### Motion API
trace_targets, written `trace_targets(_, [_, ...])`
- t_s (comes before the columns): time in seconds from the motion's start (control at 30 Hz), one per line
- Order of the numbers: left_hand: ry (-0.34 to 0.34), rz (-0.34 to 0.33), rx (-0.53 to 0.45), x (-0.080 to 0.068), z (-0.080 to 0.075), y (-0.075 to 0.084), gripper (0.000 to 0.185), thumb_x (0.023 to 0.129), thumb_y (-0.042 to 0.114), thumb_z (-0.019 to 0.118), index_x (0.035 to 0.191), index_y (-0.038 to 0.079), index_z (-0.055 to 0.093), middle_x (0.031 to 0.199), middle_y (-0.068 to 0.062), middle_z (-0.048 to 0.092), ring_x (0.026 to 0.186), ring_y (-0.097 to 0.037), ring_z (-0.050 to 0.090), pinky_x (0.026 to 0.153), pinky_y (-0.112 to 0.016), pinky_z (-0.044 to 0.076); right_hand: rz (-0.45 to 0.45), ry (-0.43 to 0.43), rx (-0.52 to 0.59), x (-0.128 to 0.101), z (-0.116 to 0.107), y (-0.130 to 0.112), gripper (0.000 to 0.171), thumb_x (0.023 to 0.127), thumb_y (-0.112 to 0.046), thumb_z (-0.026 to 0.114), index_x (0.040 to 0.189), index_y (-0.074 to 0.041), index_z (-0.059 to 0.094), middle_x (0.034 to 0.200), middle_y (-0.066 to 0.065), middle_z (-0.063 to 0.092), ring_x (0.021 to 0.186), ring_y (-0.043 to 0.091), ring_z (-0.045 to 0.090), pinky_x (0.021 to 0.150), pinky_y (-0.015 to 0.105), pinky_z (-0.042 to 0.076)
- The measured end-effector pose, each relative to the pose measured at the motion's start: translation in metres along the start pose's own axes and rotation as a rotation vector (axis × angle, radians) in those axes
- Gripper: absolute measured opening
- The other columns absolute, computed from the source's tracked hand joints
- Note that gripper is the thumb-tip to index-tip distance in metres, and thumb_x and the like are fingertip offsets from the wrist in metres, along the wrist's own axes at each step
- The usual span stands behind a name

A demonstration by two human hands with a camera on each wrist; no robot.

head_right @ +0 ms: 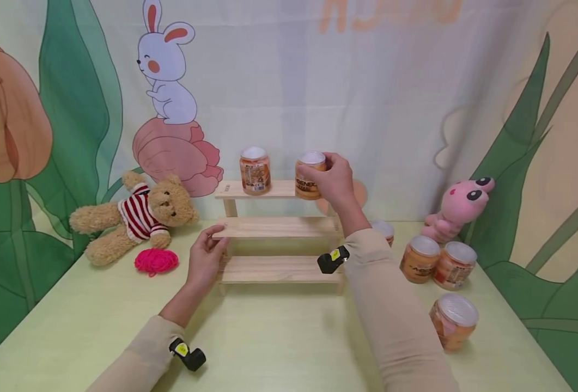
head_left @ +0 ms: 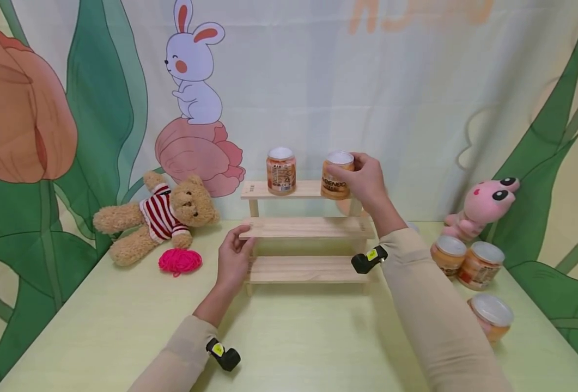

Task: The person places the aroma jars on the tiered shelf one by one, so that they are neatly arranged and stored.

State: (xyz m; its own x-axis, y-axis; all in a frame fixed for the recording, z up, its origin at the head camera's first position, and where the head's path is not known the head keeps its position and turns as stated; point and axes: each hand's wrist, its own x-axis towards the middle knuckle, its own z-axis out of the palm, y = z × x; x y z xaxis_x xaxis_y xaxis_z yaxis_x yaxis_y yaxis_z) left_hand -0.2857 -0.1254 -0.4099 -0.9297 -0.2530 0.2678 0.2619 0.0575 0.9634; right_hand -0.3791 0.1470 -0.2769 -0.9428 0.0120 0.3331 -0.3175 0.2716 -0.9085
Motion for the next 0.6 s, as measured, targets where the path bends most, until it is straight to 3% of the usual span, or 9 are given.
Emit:
trace_targets(0.1, [-0.006,-0.002,0.016,-0.004,0.000,0.008,0.032,0.099,0.000,0.060,0.130,-0.006,0.055,0.110,-0.027,0.065,0.092,-0.018,0.058,0.072,-0.026,0.049,-0.024,-0.039,-0.022,0.001,0.001,0.003,0.070,0.088,-0.034,0.078,0.141,0.000,0.048,0.132,0.014,0.058,0.118,0.027,0.056,0.098,0.042,0.048])
trace_targets(0.37, [0.005,-0.001,-0.025,0.010,-0.002,-0.019,0.033,0.099,0.006,0.062,0.132,0.001,0.057,0.110,-0.026,0.065,0.093,-0.017,0.057,0.070,-0.021,0.047,-0.039,-0.066,-0.083,0.008,0.004,0.002,0.072,0.089,-0.040,0.076,0.143,-0.003,0.045,0.134,0.013,0.054,0.119,0.028,0.054,0.098,0.045,0.047])
trace_targets(0.6, [0.021,0.014,-0.029,0.012,0.001,-0.026,0.030,0.099,0.007,0.063,0.129,0.003,0.059,0.107,-0.024,0.065,0.090,-0.012,0.057,0.068,-0.019,0.045,-0.024,-0.036,-0.128,0.011,0.010,0.005,0.078,0.092,-0.044,0.071,0.150,-0.005,0.037,0.139,0.014,0.050,0.124,0.030,0.051,0.099,0.046,0.046])
